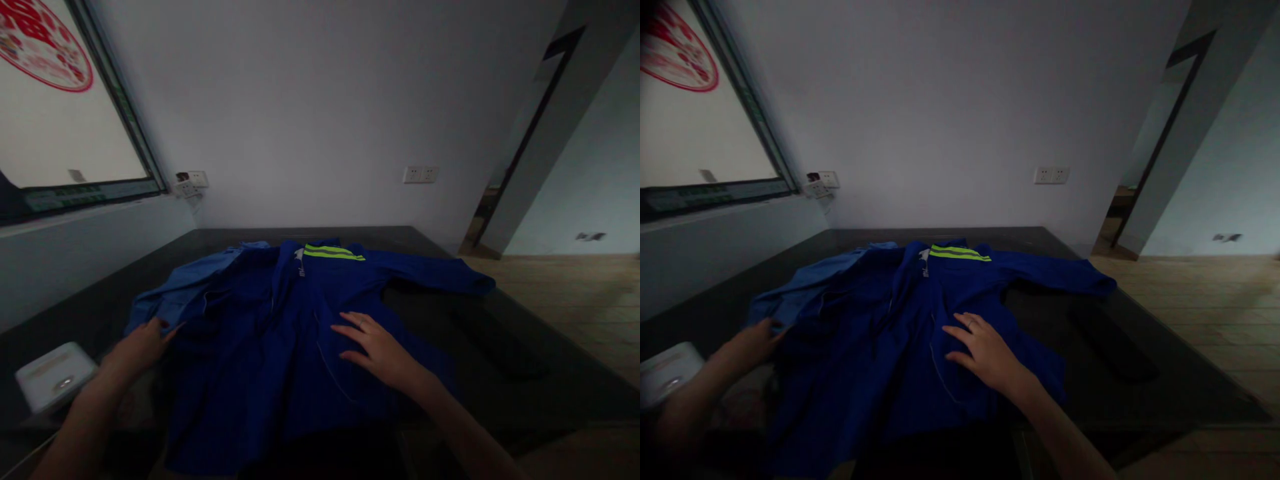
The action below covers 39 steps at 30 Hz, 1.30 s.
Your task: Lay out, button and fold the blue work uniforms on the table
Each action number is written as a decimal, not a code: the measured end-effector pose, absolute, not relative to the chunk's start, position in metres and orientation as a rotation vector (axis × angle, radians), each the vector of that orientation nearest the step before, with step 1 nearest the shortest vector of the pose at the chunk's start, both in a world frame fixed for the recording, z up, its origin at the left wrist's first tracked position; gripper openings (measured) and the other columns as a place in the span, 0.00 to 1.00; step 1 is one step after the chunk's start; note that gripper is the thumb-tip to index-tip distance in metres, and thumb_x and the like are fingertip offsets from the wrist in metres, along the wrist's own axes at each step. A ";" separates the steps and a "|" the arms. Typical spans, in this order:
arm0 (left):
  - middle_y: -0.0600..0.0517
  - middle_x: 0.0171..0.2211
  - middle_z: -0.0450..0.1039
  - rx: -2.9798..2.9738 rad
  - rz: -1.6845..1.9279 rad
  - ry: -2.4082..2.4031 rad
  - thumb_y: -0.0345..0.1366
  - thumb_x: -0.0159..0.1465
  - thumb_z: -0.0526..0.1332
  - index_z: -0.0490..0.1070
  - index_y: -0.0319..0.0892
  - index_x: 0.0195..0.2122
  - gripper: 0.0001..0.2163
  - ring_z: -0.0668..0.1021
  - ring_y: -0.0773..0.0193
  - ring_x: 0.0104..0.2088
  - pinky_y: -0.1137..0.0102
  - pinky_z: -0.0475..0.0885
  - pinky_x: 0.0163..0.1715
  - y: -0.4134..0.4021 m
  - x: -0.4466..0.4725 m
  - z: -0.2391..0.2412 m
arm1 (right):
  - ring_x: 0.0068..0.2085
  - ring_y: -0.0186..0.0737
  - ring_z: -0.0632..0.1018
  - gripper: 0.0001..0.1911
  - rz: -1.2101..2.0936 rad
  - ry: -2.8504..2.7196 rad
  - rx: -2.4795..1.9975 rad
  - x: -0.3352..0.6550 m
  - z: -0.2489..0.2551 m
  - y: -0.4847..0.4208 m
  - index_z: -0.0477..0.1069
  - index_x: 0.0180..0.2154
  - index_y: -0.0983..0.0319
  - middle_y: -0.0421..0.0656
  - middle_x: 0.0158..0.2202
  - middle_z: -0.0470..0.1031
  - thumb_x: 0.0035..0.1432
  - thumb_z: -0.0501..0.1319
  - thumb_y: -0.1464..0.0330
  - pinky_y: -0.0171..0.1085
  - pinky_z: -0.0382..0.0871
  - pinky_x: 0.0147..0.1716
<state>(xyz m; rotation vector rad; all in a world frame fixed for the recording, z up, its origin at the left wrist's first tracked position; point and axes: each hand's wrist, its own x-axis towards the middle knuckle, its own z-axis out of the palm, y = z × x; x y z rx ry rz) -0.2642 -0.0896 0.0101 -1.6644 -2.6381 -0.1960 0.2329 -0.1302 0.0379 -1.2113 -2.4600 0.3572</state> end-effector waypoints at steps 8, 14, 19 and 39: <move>0.35 0.42 0.75 -1.895 -0.047 -2.654 0.41 0.63 0.48 0.60 0.39 0.47 0.15 0.79 0.47 0.40 0.62 0.69 0.35 -0.114 -0.226 -0.004 | 0.65 0.67 0.47 0.29 0.526 -2.551 -1.695 0.244 0.005 -0.116 0.54 0.61 0.43 0.43 0.67 0.45 0.59 0.53 0.49 0.74 0.44 0.51; 0.33 0.43 0.74 -1.811 -0.051 -2.651 0.33 0.65 0.41 0.54 0.37 0.54 0.18 0.79 0.48 0.39 0.64 0.69 0.33 -0.127 -0.213 0.005 | 0.65 0.66 0.48 0.29 0.421 -2.417 -1.921 0.289 -0.001 -0.111 0.58 0.61 0.49 0.43 0.67 0.45 0.59 0.52 0.50 0.73 0.47 0.52; 0.36 0.42 0.74 -1.689 -0.158 -2.692 0.37 0.67 0.40 0.60 0.37 0.51 0.17 0.78 0.50 0.39 0.66 0.68 0.33 -0.122 -0.216 0.024 | 0.65 0.60 0.49 0.29 0.428 -2.418 -1.829 0.304 -0.007 -0.122 0.59 0.60 0.48 0.43 0.67 0.47 0.59 0.51 0.49 0.69 0.45 0.55; 0.48 0.46 0.72 -3.413 -0.488 -0.448 0.35 0.66 0.54 0.66 0.44 0.51 0.12 0.74 0.62 0.48 0.67 0.64 0.53 -0.150 0.053 0.076 | 0.48 0.45 0.74 0.16 0.278 -1.964 -1.384 0.270 0.027 -0.122 0.73 0.42 0.58 0.46 0.46 0.75 0.62 0.51 0.58 0.48 0.66 0.51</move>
